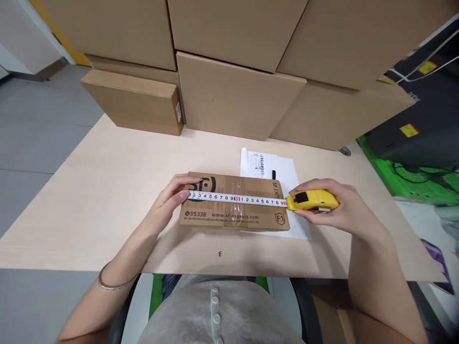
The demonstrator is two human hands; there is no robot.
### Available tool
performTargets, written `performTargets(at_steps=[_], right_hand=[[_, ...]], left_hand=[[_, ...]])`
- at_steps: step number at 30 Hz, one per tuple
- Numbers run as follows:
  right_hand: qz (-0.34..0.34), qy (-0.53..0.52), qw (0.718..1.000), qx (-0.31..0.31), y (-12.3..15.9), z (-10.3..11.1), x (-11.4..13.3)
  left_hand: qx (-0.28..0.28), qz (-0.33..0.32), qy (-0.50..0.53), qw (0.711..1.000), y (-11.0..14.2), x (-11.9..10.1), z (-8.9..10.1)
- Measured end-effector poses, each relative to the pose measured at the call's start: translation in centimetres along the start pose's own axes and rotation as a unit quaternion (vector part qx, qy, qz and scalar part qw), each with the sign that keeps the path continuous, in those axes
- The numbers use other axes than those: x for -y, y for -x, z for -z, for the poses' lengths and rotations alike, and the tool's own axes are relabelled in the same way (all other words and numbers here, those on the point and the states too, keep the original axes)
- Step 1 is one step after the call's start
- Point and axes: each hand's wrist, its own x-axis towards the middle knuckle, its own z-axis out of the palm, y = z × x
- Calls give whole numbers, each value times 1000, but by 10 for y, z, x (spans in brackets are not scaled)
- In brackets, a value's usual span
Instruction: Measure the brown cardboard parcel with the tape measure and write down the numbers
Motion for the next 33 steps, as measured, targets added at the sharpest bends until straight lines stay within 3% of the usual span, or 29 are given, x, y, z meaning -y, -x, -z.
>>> performTargets(at_steps=[7,13,16,21,26,29,31,33], right_hand=[[0,10,1000,24,-3,5,5],[73,44,996,11,-21,10,33],[128,96,986,46,-48,-10,56],[213,173,954,119,-91,-64,97],[289,219,920,147,-98,-90,129],[246,148,952,102,-84,-80,125],[149,70,986,14,-69,-65,108],[16,-20,994,-102,-50,-49,85]], left_hand=[[-3,8,1,1000,1,-2,0],[4,1,-8,1000,0,1,2],[7,-9,-24,1000,-2,2,4],[28,-27,-45,998,-1,5,6],[54,-71,-44,995,1,9,11],[119,-99,-21,988,-1,5,21],[172,-96,-16,980,-4,0,30],[224,-92,-34,970,-9,-5,39]])
